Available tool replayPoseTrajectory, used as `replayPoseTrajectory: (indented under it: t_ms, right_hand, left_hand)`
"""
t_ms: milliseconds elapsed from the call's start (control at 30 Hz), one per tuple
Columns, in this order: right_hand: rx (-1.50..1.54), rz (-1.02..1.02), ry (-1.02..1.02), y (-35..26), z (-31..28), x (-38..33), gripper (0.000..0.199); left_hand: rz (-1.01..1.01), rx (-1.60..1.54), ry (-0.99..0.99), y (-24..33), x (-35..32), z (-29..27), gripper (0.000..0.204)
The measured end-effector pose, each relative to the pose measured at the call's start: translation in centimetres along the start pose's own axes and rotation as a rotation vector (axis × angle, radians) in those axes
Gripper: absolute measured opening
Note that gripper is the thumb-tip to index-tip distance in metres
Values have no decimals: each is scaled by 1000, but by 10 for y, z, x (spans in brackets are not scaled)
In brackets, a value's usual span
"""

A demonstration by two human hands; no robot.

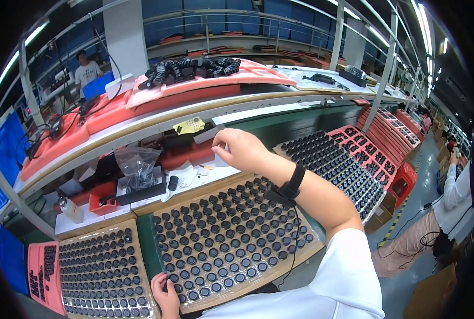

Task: The person picks up a black component and a small cap from a tray, presses them together, and rotates the assembled unit. They then place the finished part back into the tray and repeat the process.

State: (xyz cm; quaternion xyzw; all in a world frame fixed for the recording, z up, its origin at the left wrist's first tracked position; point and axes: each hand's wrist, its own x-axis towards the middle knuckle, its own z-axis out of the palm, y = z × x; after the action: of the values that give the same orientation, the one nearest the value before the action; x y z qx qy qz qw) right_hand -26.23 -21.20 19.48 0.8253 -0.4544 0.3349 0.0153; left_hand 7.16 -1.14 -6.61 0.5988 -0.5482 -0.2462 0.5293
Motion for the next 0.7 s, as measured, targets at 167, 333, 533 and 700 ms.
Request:
replayPoseTrajectory:
  t_ms: [167, 333, 533, 700]
  right_hand:
    - [-112, -48, 126, 18, -22, 13, 10]
    - [-243, -171, 269, 38, -37, 26, 7]
    - [-236, -213, 306, 67, -70, 44, 8]
    - [-143, -68, 380, 81, -95, 97, 12]
  left_hand:
    - [-2, 0, 11, 6, 0, 3, 17]
    - [-4, -9, 15, 4, 2, 3, 18]
    - [22, 39, 56, 11, 2, 1, 20]
    - [31, 55, 62, 14, 0, -2, 21]
